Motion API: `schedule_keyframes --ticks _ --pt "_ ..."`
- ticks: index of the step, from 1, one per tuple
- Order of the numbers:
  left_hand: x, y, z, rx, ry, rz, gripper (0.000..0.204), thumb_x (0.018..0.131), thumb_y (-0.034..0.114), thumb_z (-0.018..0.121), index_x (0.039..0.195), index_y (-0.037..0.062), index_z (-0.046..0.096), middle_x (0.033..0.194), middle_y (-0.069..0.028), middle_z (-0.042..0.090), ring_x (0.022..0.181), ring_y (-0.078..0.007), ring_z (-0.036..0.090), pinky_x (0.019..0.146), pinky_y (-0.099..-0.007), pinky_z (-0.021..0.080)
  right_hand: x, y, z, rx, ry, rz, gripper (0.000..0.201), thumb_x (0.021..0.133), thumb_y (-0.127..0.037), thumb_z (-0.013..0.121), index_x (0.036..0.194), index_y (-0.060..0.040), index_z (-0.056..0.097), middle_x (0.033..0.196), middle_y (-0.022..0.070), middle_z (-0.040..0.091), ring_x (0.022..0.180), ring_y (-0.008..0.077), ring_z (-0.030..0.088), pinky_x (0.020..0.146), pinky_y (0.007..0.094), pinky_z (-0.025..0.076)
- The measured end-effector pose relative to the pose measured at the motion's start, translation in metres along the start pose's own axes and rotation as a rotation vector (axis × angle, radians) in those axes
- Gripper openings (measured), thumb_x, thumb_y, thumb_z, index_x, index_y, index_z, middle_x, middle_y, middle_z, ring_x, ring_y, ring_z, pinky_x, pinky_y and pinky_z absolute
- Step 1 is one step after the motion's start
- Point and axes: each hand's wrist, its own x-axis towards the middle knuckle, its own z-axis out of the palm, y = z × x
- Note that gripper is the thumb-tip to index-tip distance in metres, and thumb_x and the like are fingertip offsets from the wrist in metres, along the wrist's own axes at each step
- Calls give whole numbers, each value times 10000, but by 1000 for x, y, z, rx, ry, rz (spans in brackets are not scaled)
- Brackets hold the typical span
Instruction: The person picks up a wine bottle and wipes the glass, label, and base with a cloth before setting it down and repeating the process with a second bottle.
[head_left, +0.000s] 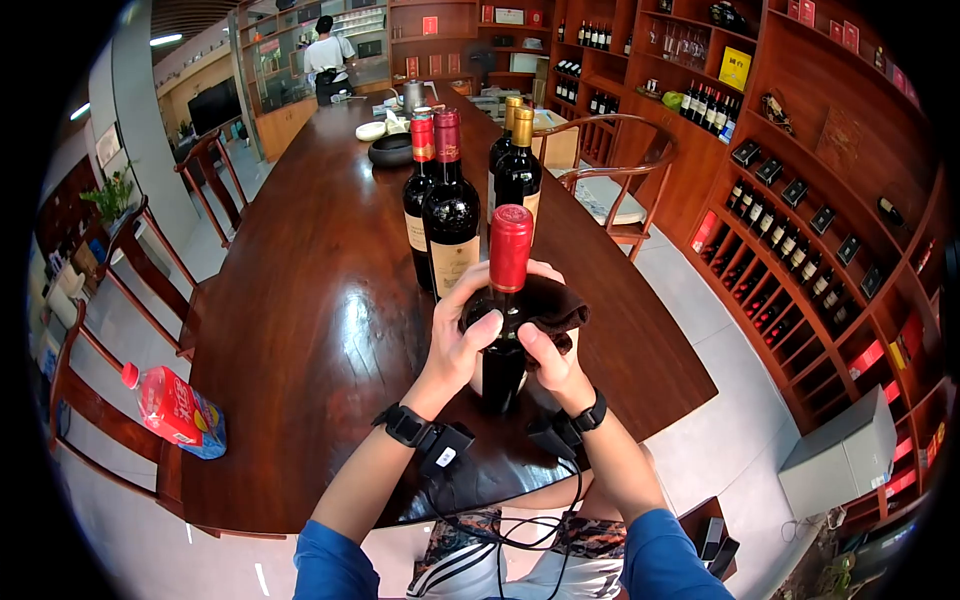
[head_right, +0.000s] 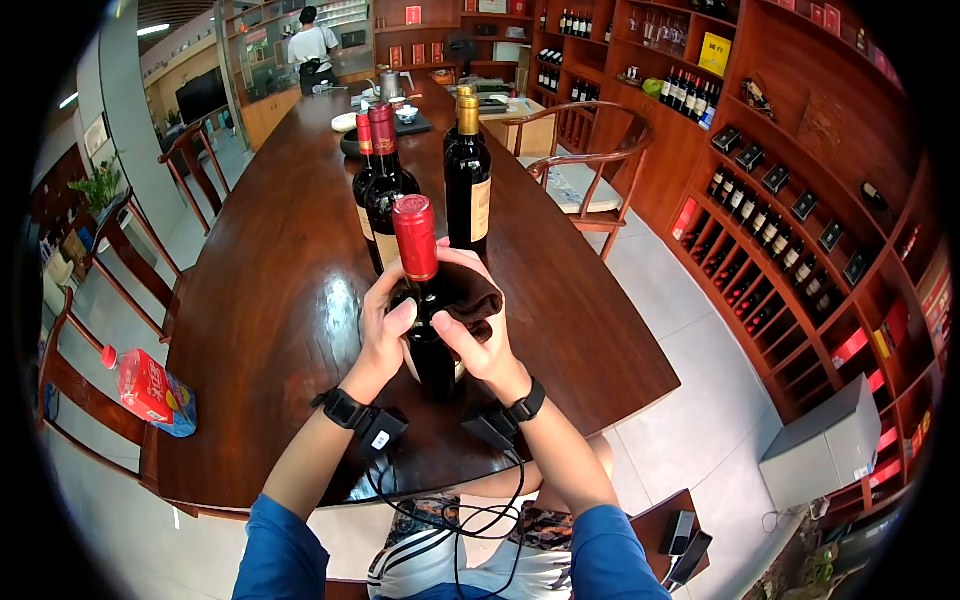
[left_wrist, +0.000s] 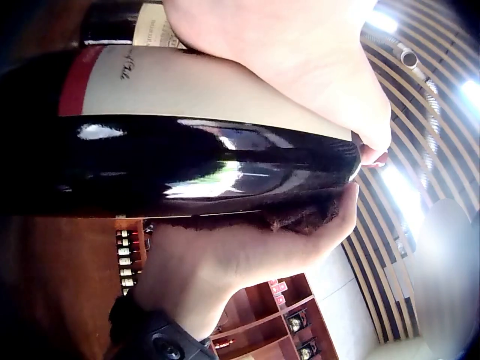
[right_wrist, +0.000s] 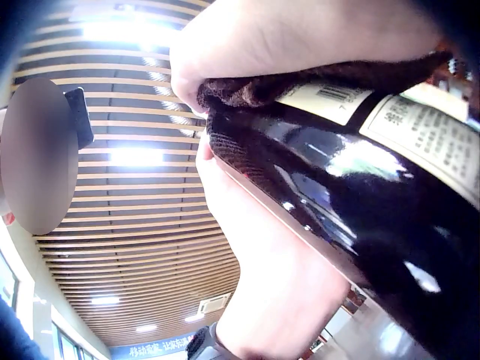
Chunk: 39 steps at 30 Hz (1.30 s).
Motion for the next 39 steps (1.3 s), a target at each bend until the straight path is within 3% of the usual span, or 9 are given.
schedule_keyframes --ticks 3,8,10,16,24,28,29,33,39 --pt "1 1 -1 50 -23 -38 694 875 500 602 1311 -38 571 1432 -247 529 1331 -307 511 1144 -417 353 -7 4 -3 -46 26 42 626 856 -287 690 1362 34 510 1340 164 521 1245 260 510 1073 377 386" --pt "4 0 -3 5 -53 -52 691 863 466 615 1331 -39 563 1432 -236 534 1337 -302 506 1148 -409 337 -7 4 -2 -74 54 30 565 888 -289 660 1342 22 531 1342 156 520 1257 271 503 1086 389 368" --pt "6 0 -1 -12 -19 27 512 890 393 640 1199 -15 620 1300 -159 608 1214 -271 571 1054 -381 405 -6 -1 1 -104 60 30 564 893 -295 657 1341 23 528 1338 156 520 1261 271 498 1089 392 364" --pt "7 6 -5 26 -35 -1 500 901 377 614 1214 -14 636 1334 -185 605 1239 -302 570 1067 -400 400 -1 -16 3 -124 67 111 463 935 -217 636 1323 11 529 1310 119 538 1206 212 530 1055 344 396" --pt "14 6 -10 54 -89 41 491 1041 364 433 1314 -10 596 1513 -179 471 1420 -322 405 1178 -419 260 2 -15 -3 -139 125 282 561 928 -286 640 1390 -20 466 1250 66 593 1125 152 563 984 316 456" --pt "15 10 5 201 142 104 542 1088 422 329 1273 -12 597 1400 -186 527 1344 -321 474 1132 -416 336 2 -16 2 -102 135 220 420 970 -150 598 1353 10 530 1278 80 583 1151 141 546 997 301 430" --pt "13 10 8 251 185 131 430 1078 335 405 1251 -15 586 1288 -184 568 1233 -334 543 1063 -420 407 2 -18 6 -114 176 213 366 966 -131 602 1299 18 574 1228 79 612 1122 147 569 984 296 441" --pt "3 34 31 449 238 91 335 960 167 612 1244 -8 574 1247 -193 583 1138 -359 582 1002 -430 454 2 -27 20 -164 309 255 291 966 -65 583 1246 10 615 1134 67 660 1037 140 601 947 289 463" --pt "7 27 18 465 140 129 492 894 218 715 1297 -29 579 1355 -219 581 1260 -364 571 1046 -426 457 1 -31 19 -245 287 233 267 985 -78 578 1240 -7 619 1139 59 658 1046 121 586 935 286 464"
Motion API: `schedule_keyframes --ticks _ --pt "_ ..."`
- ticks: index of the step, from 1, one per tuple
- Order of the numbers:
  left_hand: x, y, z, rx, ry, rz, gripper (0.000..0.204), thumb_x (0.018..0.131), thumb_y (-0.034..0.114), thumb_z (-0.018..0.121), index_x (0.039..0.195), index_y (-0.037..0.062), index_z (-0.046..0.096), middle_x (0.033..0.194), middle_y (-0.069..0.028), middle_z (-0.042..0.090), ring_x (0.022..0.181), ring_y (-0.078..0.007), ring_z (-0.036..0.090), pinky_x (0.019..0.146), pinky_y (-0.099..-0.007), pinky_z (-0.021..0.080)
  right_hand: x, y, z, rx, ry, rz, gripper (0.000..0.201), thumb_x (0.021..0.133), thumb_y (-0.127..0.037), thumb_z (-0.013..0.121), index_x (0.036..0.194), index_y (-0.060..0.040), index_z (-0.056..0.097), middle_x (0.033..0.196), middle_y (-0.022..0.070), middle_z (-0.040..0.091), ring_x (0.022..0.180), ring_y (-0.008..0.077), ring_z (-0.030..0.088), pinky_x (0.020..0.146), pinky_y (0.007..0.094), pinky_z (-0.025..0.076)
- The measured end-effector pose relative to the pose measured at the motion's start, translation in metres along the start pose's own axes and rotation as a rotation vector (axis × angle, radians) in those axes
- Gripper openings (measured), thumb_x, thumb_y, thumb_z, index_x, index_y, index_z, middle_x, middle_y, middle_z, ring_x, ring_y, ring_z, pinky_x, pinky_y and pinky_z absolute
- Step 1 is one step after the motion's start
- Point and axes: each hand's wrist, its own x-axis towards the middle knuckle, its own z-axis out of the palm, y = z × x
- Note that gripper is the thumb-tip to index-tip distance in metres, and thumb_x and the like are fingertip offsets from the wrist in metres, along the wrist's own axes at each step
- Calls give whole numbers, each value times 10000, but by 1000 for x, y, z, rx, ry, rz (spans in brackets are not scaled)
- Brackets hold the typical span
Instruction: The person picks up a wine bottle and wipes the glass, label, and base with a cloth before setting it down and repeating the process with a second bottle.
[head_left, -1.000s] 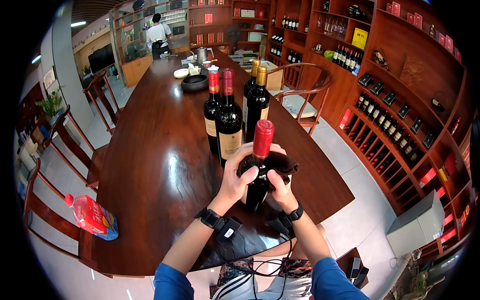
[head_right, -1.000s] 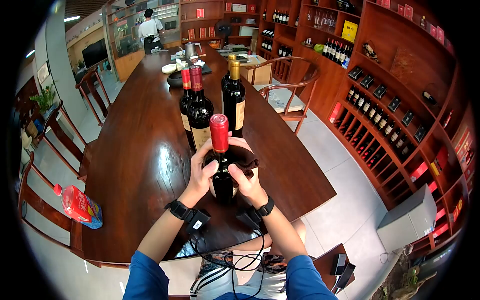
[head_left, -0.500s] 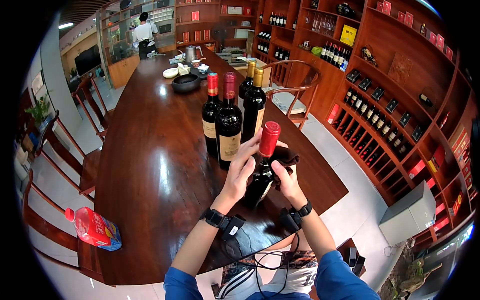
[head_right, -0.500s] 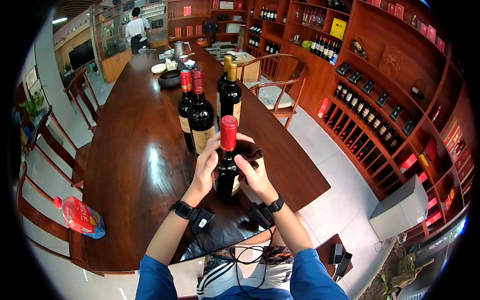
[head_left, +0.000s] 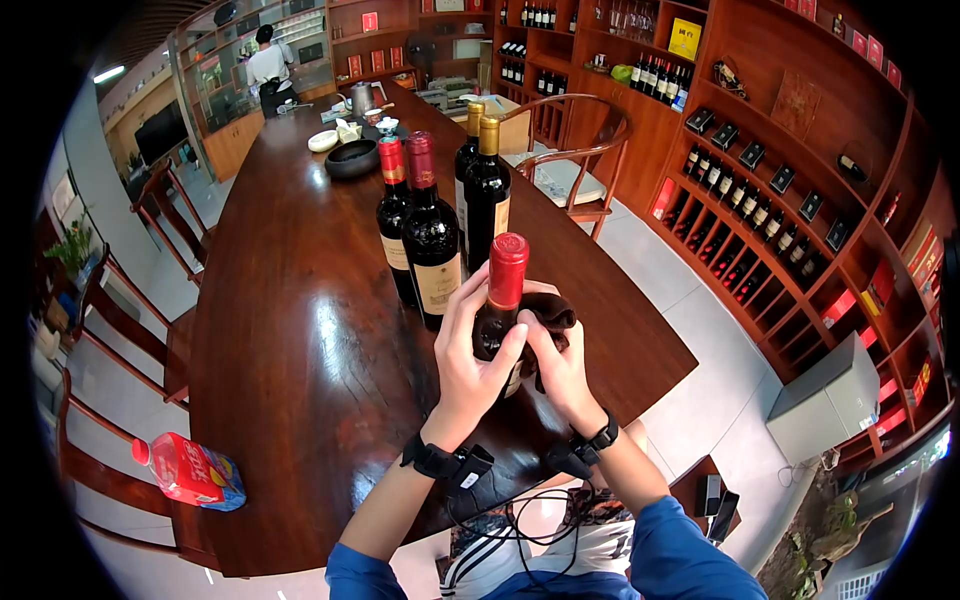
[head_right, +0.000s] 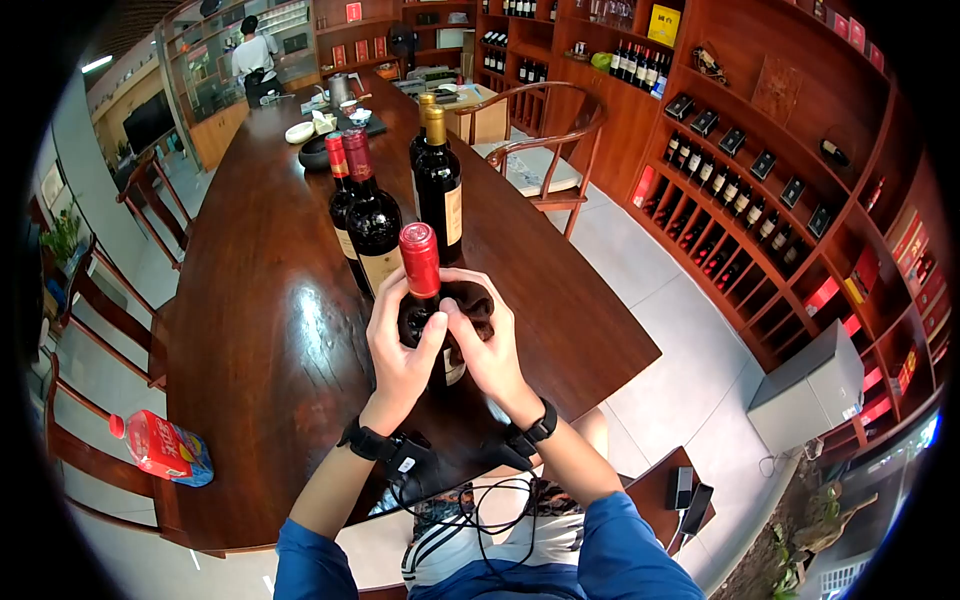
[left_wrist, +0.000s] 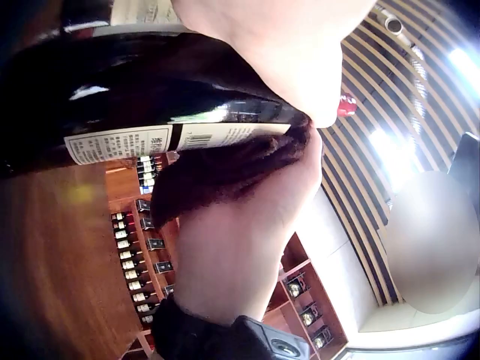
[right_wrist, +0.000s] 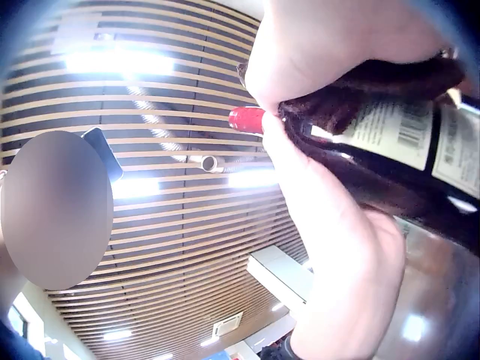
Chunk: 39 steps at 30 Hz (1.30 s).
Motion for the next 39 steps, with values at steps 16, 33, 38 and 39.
schedule_keyframes --ticks 16,33,38,39 --pt "5 -22 -13 -433 -300 -178 684 926 453 538 1310 -112 553 1336 -241 618 1210 -291 620 1083 -400 428 -31 37 -14 302 21 472 483 1080 -435 427 1252 -21 607 1133 20 678 1020 89 612 908 258 478" --pt "0 -27 -4 -605 -224 -159 475 928 386 594 1129 -43 626 1112 -154 700 1005 -226 668 899 -339 502 -48 40 -8 248 199 763 407 1048 -368 481 1175 -24 657 1057 11 694 933 88 611 858 261 465" --pt "-4 -26 -7 -451 -242 -146 619 935 482 563 1196 -78 596 1182 -191 674 1090 -263 654 985 -386 483 -44 35 -11 266 215 760 406 1042 -369 507 1169 -15 659 1076 22 695 959 93 611 868 269 463" --pt "-4 -26 -7 -414 -231 -131 610 939 477 559 1195 -74 600 1188 -191 677 1108 -259 648 1005 -383 468 -42 28 -9 270 231 726 399 1040 -369 517 1162 -17 660 1073 21 694 958 93 611 864 269 463"
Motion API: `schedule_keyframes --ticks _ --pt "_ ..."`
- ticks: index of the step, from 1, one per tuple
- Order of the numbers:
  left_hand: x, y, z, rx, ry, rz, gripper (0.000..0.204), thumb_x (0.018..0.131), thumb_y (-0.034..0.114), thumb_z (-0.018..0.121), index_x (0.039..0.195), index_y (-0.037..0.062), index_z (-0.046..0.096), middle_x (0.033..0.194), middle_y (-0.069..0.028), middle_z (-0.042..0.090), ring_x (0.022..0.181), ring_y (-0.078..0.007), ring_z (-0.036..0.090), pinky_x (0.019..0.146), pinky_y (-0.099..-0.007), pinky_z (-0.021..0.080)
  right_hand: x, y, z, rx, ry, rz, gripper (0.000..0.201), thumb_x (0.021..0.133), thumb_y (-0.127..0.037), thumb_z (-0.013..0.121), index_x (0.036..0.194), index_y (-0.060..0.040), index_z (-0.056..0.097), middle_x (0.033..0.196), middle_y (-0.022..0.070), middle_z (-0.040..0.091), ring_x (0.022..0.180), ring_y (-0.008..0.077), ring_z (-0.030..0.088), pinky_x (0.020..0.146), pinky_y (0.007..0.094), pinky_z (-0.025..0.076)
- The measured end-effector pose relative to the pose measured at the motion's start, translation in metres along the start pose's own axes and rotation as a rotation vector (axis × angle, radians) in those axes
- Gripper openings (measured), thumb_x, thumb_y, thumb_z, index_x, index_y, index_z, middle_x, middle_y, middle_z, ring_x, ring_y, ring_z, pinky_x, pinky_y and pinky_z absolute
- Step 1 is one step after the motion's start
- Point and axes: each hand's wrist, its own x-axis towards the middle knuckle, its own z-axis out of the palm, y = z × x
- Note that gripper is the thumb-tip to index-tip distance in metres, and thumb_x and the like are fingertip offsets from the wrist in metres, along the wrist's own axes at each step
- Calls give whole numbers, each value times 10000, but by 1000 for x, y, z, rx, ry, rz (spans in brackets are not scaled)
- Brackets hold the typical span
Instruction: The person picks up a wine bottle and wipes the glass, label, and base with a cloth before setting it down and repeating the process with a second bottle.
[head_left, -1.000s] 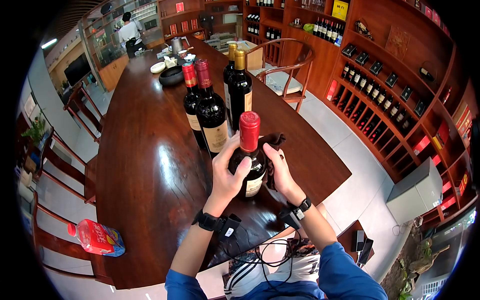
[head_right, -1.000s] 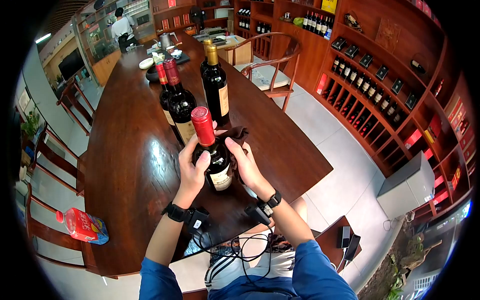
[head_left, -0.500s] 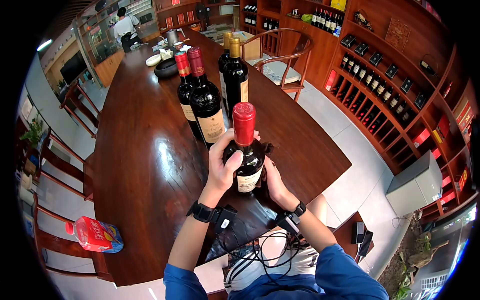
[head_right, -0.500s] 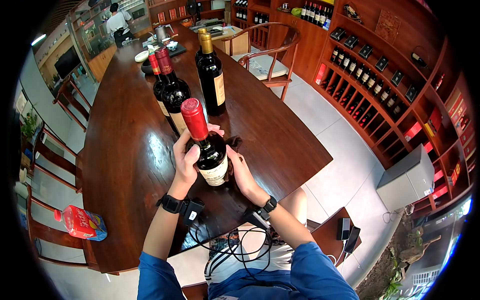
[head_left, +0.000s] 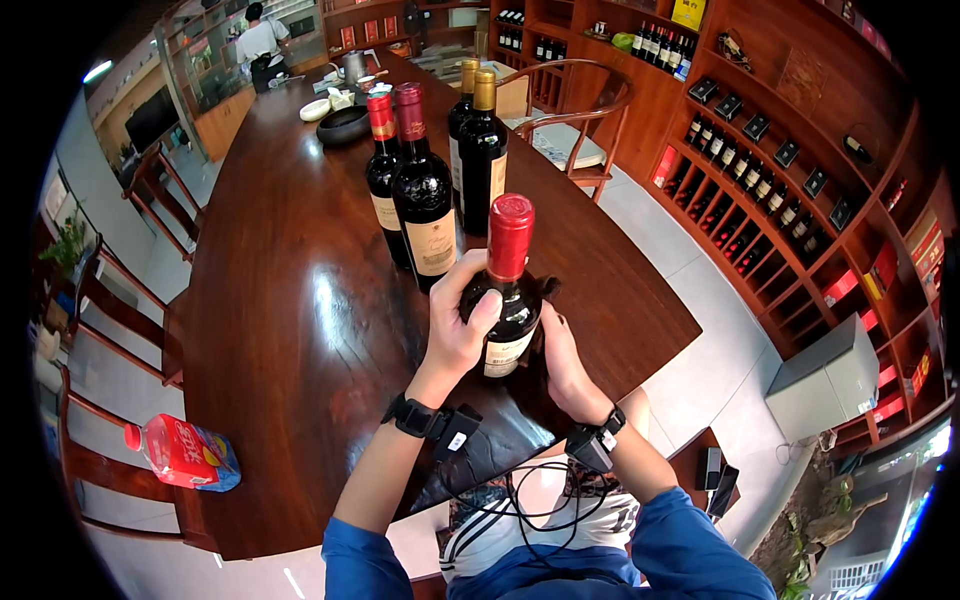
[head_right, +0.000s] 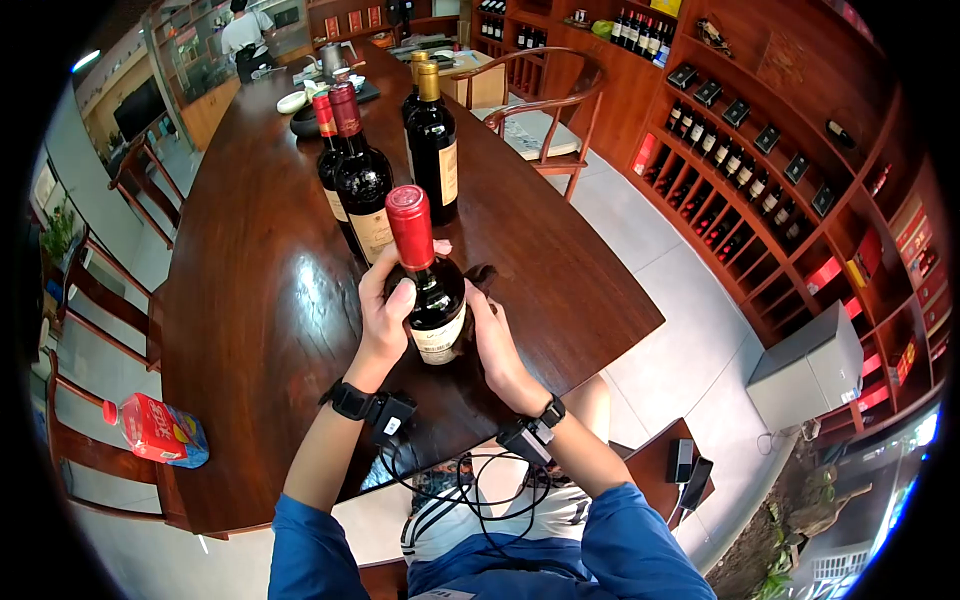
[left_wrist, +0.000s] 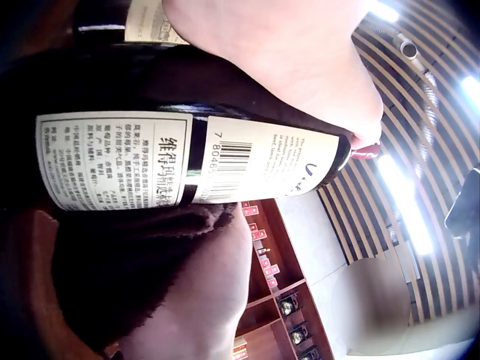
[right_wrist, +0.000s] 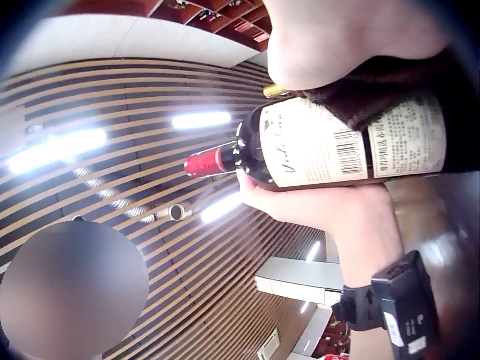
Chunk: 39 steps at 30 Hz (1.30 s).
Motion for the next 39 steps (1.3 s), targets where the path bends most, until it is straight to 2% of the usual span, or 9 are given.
schedule_keyframes --ticks 5,15,19,22,24,26,30,32,39 --pt "0 -7 -2 80 30 62 566 936 459 569 1185 -47 618 1182 -163 690 1134 -250 633 1017 -369 444 1 -19 1 -14 -23 -76 371 1050 -380 513 1106 -55 681 968 -7 672 838 60 577 745 247 450" --pt "-3 11 9 162 185 91 369 872 213 678 1175 15 607 1127 -158 673 1070 -332 646 937 -389 481 -32 -33 33 -221 -173 -544 507 1082 -221 451 1525 -5 335 1427 106 506 1300 174 490 1120 336 375" --pt "-1 13 7 169 96 100 433 959 278 623 1269 -6 516 1184 -176 599 1125 -312 603 980 -379 456 -28 -34 31 -120 -153 -458 488 1083 -235 475 1527 -63 368 1404 62 540 1248 149 536 1043 311 446" --pt "8 4 -19 58 -187 70 629 1090 494 301 1405 -30 449 1321 -148 527 1290 -262 491 1122 -364 328 -12 -32 12 -315 -67 -476 408 1056 -374 534 1313 -57 534 1063 -7 639 878 68 590 734 224 481" --pt "9 6 -31 20 -286 -6 561 1106 412 333 1452 -21 423 1392 -113 513 1338 -210 454 1145 -348 306 -12 -34 15 -343 -67 -494 385 1048 -389 548 1262 -69 560 891 -41 605 677 42 515 561 206 399" --pt "13 13 -40 -37 -341 -138 505 1073 309 507 1470 4 439 1381 -59 547 1275 -132 490 1093 -306 379 -19 -48 19 -495 -124 -474 489 1070 -306 516 1492 -70 445 995 -52 614 721 -4 485 599 160 388" --pt "14 17 -41 -117 -313 -300 544 979 264 670 1431 21 491 1310 -29 581 1177 -107 526 1027 -291 425 -19 -57 25 -478 -193 -556 429 1067 -256 530 1437 -42 496 1144 4 656 927 42 589 783 205 480" --pt "17 13 -38 136 -281 -78 540 934 284 716 1368 20 531 1267 -47 593 1181 -135 531 1038 -313 413 -19 -57 32 -441 -159 -601 401 1066 -222 531 1405 -10 518 1205 41 651 1059 83 596 933 260 478" --pt "8 12 -30 41 -251 -141 561 961 366 675 1374 38 482 1279 -71 555 1187 -147 522 1051 -319 401 -16 -44 41 -429 -78 -782 332 1052 -208 565 1313 -9 514 1109 40 632 1002 81 566 868 255 474"
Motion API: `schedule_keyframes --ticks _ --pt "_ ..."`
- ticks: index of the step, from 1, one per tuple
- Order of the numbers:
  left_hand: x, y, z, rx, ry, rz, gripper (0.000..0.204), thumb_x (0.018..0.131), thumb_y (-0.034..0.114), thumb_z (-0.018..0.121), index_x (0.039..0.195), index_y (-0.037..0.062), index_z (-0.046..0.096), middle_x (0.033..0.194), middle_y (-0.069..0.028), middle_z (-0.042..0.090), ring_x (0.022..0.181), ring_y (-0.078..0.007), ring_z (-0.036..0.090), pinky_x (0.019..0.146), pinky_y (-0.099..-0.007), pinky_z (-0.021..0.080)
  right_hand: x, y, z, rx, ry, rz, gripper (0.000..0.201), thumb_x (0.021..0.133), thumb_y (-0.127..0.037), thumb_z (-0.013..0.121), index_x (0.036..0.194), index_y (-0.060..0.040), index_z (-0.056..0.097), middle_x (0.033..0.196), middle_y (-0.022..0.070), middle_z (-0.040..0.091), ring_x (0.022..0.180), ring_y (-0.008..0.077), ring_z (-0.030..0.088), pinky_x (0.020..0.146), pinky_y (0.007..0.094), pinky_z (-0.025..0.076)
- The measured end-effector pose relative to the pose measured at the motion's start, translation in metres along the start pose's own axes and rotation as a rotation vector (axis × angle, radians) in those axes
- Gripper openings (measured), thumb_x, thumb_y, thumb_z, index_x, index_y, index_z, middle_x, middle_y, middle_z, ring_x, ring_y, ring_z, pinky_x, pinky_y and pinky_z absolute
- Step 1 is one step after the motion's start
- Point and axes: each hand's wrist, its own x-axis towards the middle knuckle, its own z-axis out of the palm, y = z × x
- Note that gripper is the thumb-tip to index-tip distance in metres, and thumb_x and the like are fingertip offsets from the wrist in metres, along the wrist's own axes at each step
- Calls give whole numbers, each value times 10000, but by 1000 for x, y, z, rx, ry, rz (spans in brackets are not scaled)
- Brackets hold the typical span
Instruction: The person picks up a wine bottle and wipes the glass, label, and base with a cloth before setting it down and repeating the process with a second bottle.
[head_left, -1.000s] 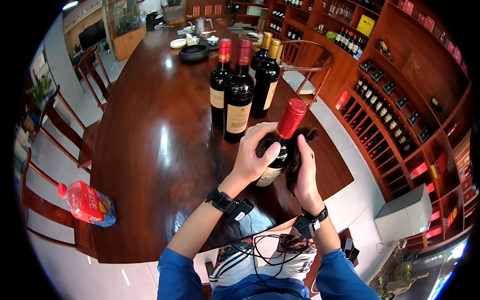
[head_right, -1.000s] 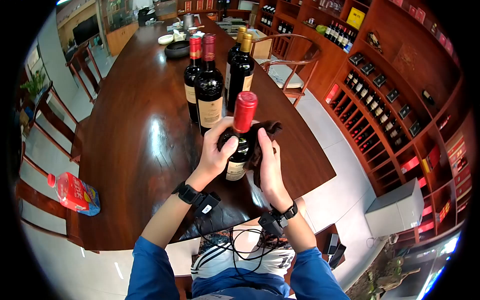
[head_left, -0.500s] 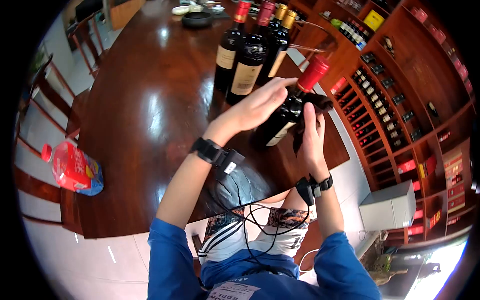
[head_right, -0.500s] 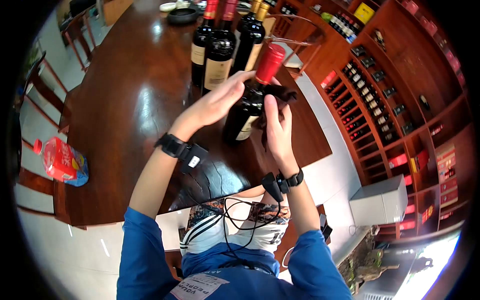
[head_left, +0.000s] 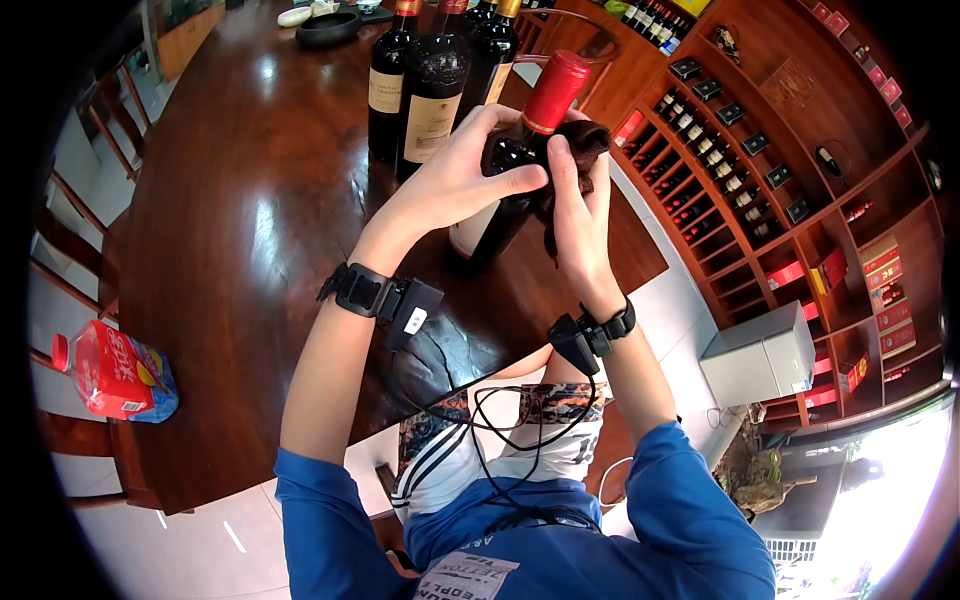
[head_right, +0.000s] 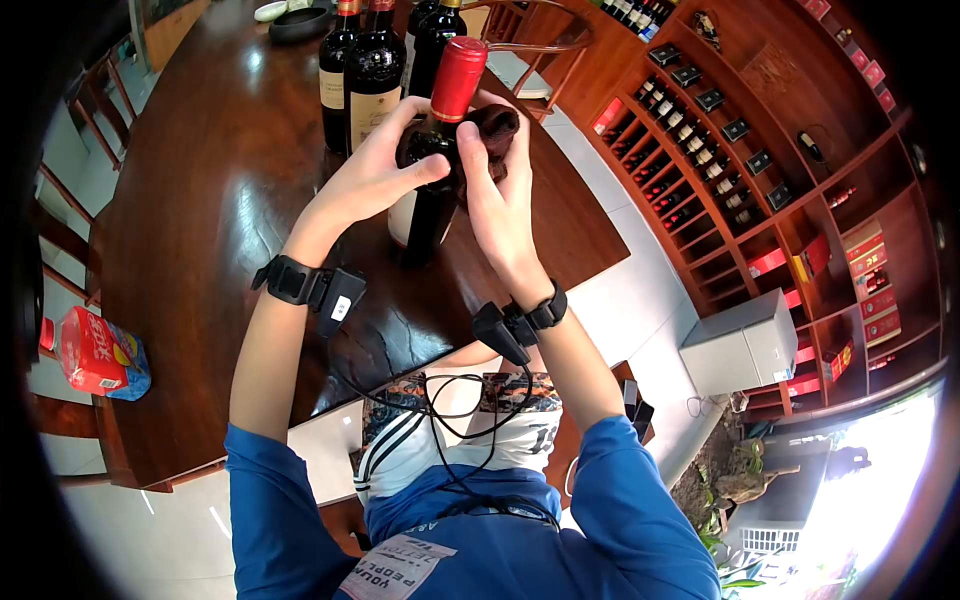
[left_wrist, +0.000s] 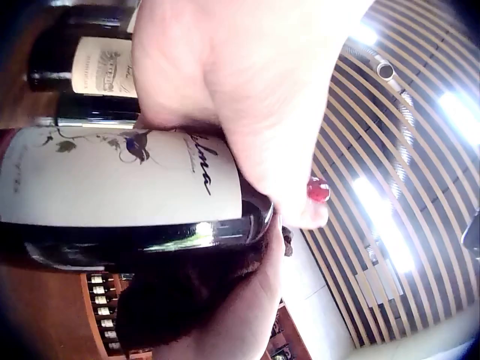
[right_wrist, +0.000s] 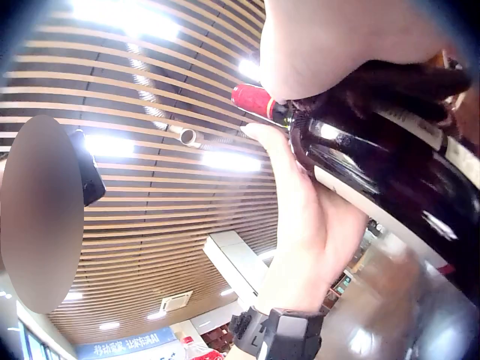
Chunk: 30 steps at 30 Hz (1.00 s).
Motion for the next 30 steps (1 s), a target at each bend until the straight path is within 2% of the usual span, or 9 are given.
schedule_keyframes --ticks 3,5,10,12,17,20,23,25,30 --pt "1 -3 -11 -444 -119 -133 500 1067 335 514 1453 30 421 1384 -47 509 1308 -140 448 1128 -311 325 2 4 3 -49 69 -49 252 1038 -207 598 1184 -36 484 980 24 597 888 71 534 775 249 466" --pt "-2 6 -17 -247 -196 -57 530 1051 302 549 1471 12 405 1407 -55 503 1325 -145 444 1140 -311 315 2 3 1 -37 55 -50 240 1030 -202 613 1164 -38 502 973 20 598 844 71 533 729 237 465" --pt "-2 -2 -14 -270 -182 -56 568 994 235 640 1460 4 413 1392 -64 510 1309 -156 456 1125 -322 339 7 9 -3 -173 76 -154 253 999 -180 663 1142 -29 519 934 28 600 782 72 537 686 226 462" --pt "-2 -12 -8 -202 -88 -4 546 955 225 683 1400 11 449 1357 -68 529 1277 -160 478 1112 -326 350 6 19 -7 -355 111 -283 368 943 -212 732 1148 -14 500 997 75 574 841 122 538 756 264 468" --pt "-1 -17 9 -192 58 99 523 894 257 722 1301 38 477 1257 -78 576 1220 -159 504 1092 -336 370 -3 18 -2 -232 92 -481 374 906 -166 701 1128 12 458 1122 134 470 968 208 484 874 363 431" --pt "-4 -14 16 -179 167 116 523 863 259 763 1249 21 501 1133 -83 610 1080 -150 566 988 -308 443 -2 16 -2 -366 92 -410 227 943 -117 639 1042 10 479 985 119 488 786 208 480 713 330 429" --pt "-6 -13 23 -292 227 63 480 866 244 744 1224 20 516 1070 -71 622 1013 -132 586 920 -293 473 2 20 0 -391 153 -461 185 962 -108 633 977 9 490 917 112 504 737 207 481 666 323 424" --pt "-4 -18 25 -135 304 191 441 874 243 731 1199 19 535 1010 -51 624 944 -109 595 843 -273 489 -3 19 0 -403 177 -438 185 968 -102 640 943 7 494 886 115 508 736 212 485 670 326 430" --pt "-3 -23 26 -197 279 173 423 882 248 721 1190 18 545 1018 -54 624 952 -107 588 854 -262 478 -11 28 -2 -444 227 -495 168 968 -89 636 945 4 497 896 128 510 737 231 496 676 334 438"
